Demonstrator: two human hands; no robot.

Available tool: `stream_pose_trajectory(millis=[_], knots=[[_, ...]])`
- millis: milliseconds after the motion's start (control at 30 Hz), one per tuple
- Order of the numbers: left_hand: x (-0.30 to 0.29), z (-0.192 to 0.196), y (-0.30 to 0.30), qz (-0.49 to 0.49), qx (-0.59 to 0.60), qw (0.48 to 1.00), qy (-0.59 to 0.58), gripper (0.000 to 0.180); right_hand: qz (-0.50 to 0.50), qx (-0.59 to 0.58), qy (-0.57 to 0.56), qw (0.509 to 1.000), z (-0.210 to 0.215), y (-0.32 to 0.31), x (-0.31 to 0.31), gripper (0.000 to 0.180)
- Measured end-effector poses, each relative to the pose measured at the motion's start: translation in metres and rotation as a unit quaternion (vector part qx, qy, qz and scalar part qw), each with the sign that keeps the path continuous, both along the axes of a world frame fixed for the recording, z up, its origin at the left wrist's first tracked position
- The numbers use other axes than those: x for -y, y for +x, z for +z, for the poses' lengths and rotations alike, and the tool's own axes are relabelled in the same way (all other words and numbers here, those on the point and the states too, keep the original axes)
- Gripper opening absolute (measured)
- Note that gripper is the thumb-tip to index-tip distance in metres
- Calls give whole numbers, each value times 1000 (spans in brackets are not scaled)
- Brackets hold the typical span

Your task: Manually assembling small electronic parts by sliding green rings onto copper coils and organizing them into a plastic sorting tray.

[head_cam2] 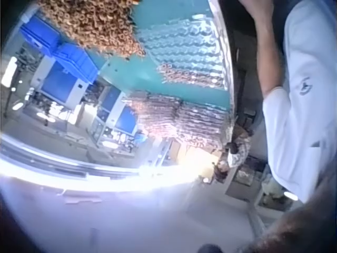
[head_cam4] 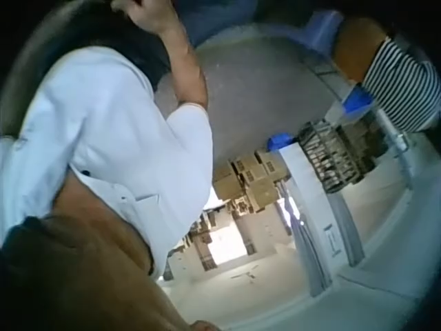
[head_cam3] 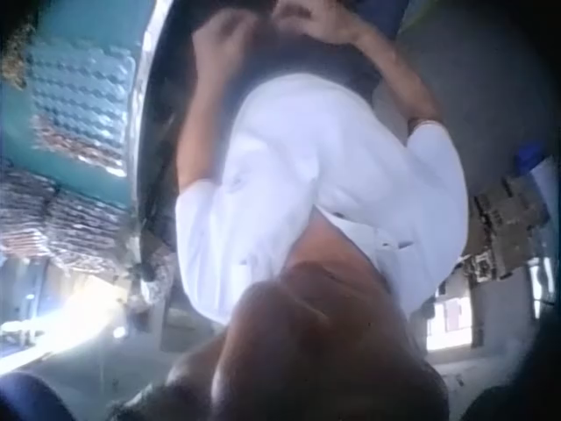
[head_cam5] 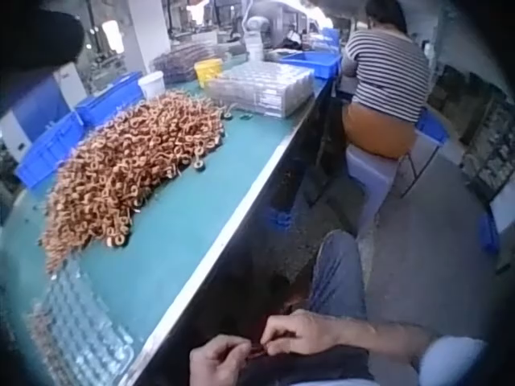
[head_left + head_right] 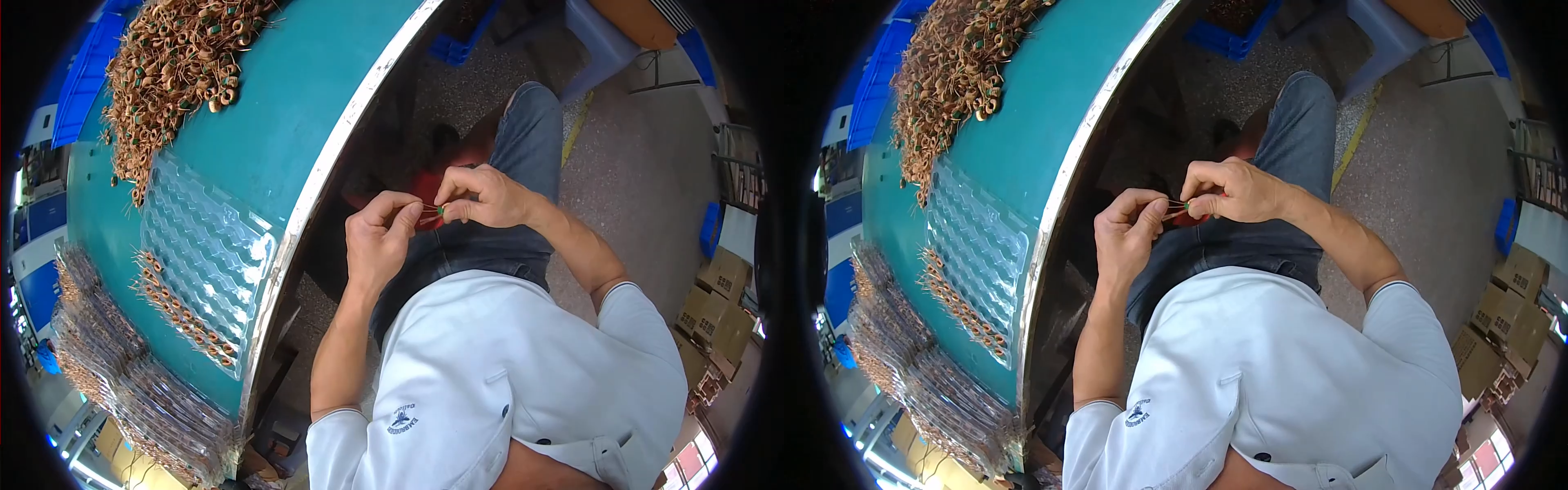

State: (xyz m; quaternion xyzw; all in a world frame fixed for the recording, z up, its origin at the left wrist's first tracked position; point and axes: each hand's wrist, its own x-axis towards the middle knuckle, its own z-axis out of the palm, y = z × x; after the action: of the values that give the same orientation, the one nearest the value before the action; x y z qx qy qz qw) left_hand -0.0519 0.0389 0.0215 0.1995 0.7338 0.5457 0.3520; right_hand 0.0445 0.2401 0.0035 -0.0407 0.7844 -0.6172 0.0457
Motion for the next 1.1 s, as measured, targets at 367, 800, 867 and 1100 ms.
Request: stream_pose_trajectory(millis=[367,800,867,1100], knots=[[-4,-15,20,34,-293,954,46,23,-69,111,-104,986,-3,6,6,23],[-7,-22,32,100,-89,989,64,13,-70,118,-47,989,-5,11,14,28],[-6,-27,33,105,-118,984,87,13,-80,121,-49,988,-8,12,17,28],[-11,-26,45,167,-18,984,60,49,-134,92,-29,986,-15,14,24,30]])
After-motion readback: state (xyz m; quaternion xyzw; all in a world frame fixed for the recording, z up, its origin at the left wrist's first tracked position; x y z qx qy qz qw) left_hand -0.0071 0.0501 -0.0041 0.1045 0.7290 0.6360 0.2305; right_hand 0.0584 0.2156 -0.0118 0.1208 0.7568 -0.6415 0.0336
